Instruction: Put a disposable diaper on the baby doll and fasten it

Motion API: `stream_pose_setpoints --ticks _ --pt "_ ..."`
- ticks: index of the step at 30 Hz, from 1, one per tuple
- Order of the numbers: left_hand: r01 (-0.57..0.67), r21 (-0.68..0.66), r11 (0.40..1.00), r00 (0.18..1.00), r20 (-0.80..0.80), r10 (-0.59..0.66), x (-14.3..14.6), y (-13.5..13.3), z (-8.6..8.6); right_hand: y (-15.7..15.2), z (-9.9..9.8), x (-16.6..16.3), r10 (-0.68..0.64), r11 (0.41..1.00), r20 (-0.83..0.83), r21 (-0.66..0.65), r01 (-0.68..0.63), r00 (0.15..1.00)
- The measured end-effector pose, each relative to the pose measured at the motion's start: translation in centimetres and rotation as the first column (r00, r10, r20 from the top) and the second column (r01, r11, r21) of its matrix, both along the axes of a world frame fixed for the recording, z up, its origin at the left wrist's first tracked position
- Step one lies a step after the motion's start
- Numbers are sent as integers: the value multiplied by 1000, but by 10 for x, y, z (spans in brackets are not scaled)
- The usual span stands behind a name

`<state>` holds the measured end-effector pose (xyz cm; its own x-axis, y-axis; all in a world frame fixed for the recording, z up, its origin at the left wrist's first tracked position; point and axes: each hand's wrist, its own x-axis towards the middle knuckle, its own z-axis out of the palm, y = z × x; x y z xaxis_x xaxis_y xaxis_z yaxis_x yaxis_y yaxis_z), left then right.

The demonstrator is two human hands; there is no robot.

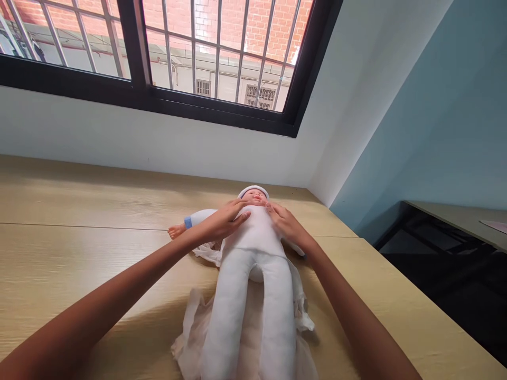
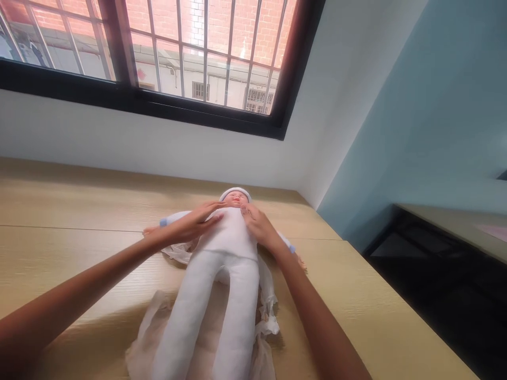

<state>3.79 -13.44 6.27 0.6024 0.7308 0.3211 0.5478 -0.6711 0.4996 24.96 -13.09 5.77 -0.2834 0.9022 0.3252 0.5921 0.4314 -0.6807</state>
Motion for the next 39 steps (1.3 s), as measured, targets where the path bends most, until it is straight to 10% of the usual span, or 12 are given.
stream_pose_setpoints --ticks 9,19,39 --pt "-61 -106 992 998 -36 58 10 24 -35 2 -17 -16 2 998 66 -58 2 998" --pt "-22 -125 992 996 -92 11 18 7 -28 -13 -8 -20 17 975 158 -221 18 987" --pt "-53 -86 995 989 -141 41 28 -21 -16 -18 -27 -20 -118 988 148 -77 130 982"
